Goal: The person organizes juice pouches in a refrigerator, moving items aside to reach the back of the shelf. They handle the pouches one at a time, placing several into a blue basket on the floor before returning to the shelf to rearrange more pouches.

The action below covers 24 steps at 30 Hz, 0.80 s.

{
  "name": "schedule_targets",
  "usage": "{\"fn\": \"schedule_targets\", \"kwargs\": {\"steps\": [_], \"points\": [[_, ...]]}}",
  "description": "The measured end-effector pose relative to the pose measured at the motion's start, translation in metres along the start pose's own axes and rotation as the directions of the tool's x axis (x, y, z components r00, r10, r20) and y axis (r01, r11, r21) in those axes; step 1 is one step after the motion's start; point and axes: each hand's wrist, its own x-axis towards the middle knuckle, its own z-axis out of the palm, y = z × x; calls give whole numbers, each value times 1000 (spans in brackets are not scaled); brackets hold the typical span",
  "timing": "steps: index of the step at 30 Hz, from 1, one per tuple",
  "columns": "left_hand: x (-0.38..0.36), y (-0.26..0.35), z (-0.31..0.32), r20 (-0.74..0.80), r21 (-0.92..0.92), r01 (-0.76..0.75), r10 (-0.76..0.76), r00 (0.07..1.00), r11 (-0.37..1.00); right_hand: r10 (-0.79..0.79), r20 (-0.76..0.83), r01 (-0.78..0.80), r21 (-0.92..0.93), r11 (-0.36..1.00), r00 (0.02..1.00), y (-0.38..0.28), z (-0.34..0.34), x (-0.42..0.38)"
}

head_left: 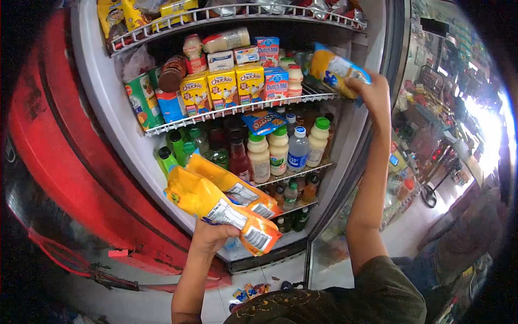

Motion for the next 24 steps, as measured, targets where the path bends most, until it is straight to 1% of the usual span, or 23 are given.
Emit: {"fn": "schedule_targets", "kwargs": {"steps": [1,2,3,4,5,6,7,9,10,11,12,13,14,15,16,17,18,20,21,22,23,24], "points": [[1,0,-1,-24,-5,-17,17,1000,1000,46,-21,-40,227,973,999,9,-4,-6],[2,0,0,-47,-10,-34,33,998,999,53,-29,-45,214,976,998,7,-8,-17],[3,1,1,-48,-22,-57,56,997,998,131,-13,-112,446,888,991,0,-9,-30],[6,-1,2,-36,-27,-45,44,998,999,201,19,-165,652,740,979,-5,-10,-38],[9,-1,3,-32,-42,-15,14,999,999,213,36,-177,700,692,976,-4,-10,-43],[10,-1,4,-30,-55,14,-16,999,998,221,28,-177,698,694,975,-4,-11,-49],[12,-5,0,2,-26,-3,3,1000,1000,242,64,-210,733,648,968,-4,-9,-55],[12,-7,2,-12,-34,32,-32,999,999,259,130,-254,809,531,957,-11,-5,-68],[12,-8,4,-31,-44,60,-61,998,997,262,131,-257,807,531,956,-11,-1,-72],[12,-10,4,-32,-45,59,-61,998,997,282,137,-249,877,411,949,-11,4,-75],[11,-11,4,-16,-5,68,-68,998,998,300,148,-235,930,281,942,-13,10,-77],[11,-10,4,0,36,70,-70,998,997,304,227,-251,967,40,925,-17,15,-81],[12,-9,3,14,80,60,-61,998,995,285,233,-253,967,34,930,-30,17,-88],[10,-8,1,6,62,85,-86,996,994,208,283,-260,957,-132,936,-45,19,-98],[10,-6,1,-10,69,60,-59,998,996,123,328,-281,912,-298,936,-56,25,-102],[8,-5,3,-11,77,60,-59,998,995,67,319,-278,896,-347,945,-39,34,-96],[7,-3,5,-12,86,62,-62,998,994,8,277,-263,918,-296,961,-41,36,-96],[6,2,7,-19,94,30,-28,999,995,-10,114,-113,991,68,993,-55,36,-94],[4,4,7,-26,107,23,-20,999,994,4,42,-42,984,171,999,-74,31,-93],[3,6,7,-30,117,21,-18,999,993,11,-34,29,955,294,999,-88,27,-87],[3,7,6,-31,121,17,-14,999,992,-73,-209,221,896,385,975,-97,29,-73],[1,8,6,-36,128,22,-17,999,992,-128,-308,325,770,549,943,-106,24,-56]]}}
